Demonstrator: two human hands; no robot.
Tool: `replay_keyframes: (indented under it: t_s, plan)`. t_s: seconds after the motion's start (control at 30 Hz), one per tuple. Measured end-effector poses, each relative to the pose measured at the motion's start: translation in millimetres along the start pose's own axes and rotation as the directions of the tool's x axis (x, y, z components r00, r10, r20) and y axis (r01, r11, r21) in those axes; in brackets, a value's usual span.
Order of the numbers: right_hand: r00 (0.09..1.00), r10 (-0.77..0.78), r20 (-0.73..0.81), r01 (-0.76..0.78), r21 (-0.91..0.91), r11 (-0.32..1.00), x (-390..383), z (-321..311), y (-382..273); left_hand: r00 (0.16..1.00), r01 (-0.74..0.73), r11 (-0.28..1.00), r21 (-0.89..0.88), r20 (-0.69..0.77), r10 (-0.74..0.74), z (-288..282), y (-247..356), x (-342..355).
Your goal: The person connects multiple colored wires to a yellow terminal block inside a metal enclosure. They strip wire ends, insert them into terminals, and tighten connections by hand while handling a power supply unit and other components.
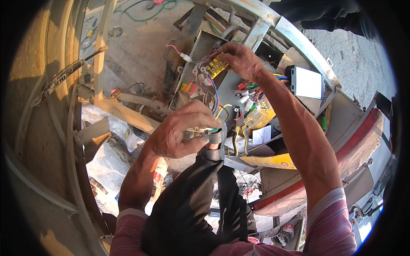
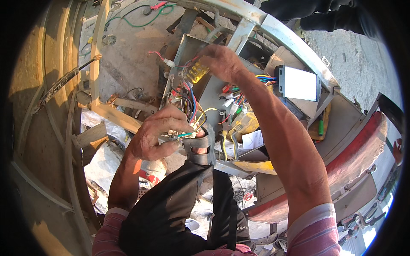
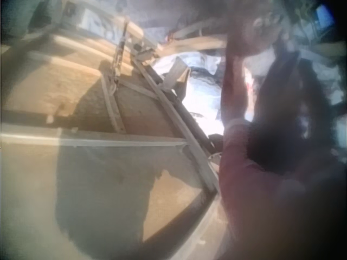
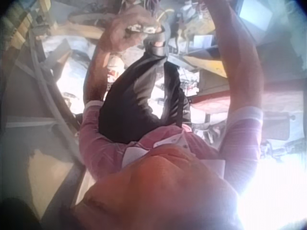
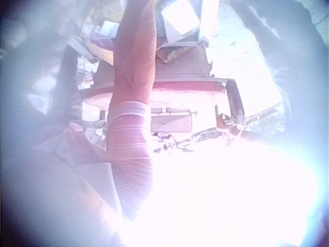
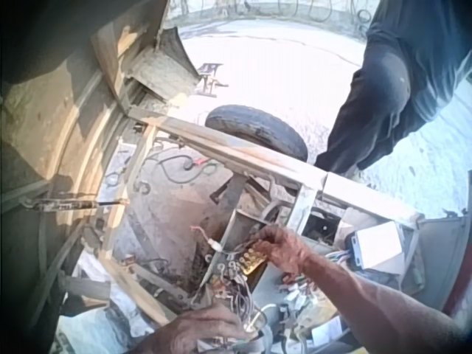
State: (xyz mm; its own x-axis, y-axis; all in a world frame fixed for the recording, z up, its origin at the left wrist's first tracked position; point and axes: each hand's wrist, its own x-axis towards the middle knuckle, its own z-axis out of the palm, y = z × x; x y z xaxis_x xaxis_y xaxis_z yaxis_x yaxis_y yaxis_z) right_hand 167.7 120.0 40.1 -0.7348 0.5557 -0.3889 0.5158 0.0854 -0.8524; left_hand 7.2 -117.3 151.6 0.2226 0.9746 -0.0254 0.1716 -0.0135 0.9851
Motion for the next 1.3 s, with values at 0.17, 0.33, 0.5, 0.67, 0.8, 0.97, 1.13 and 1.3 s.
replay_keyframes:
  t_s: [0.17, 0.33, 0.5, 0.67, 0.8, 0.97, 1.13, 1.3]
  plan:
    - [1.000, 0.015, -0.003, -0.015, 0.058, 0.998, 1.5, 2.1, 2.0, 0.999, 0.013, 0.990, -0.137, 0.042, -0.007, -9.0, -15.4, -2.4]
    - [1.000, 0.003, -0.009, -0.003, 0.027, 1.000, 3.6, 3.0, 5.5, 0.997, 0.074, 0.942, -0.328, 0.008, -0.076, -5.1, -22.1, -7.2]
    - [0.999, -0.050, -0.004, 0.050, -0.001, 0.999, -0.2, 2.2, 2.6, 0.977, 0.180, 0.833, -0.523, -0.001, -0.212, -1.1, -25.1, -6.1]
    - [0.996, -0.082, 0.024, 0.084, -0.114, 0.990, -2.4, 0.2, -2.6, 0.927, 0.277, 0.865, -0.419, -0.119, -0.354, 16.8, -12.2, 12.4]
    - [0.992, -0.112, 0.059, 0.120, -0.159, 0.980, -3.7, -0.6, -2.7, 0.944, 0.322, 0.928, 0.189, -0.134, -0.301, 29.6, 10.1, 25.9]
    - [0.984, -0.175, 0.026, 0.176, -0.087, 0.981, -3.2, 0.1, -0.9, 0.944, 0.315, 0.890, 0.329, -0.201, -0.260, 43.9, 11.0, 33.9]
    - [0.995, -0.096, 0.010, 0.096, -0.012, 0.995, -1.9, -1.5, 0.7, 0.945, 0.181, 0.905, 0.386, -0.322, -0.052, 54.1, 2.5, 28.7]
    - [0.996, -0.089, -0.027, 0.086, -0.091, 0.992, -1.0, 0.7, 1.2, 0.883, 0.281, 0.942, 0.182, -0.434, -0.180, 57.9, 1.5, 24.5]
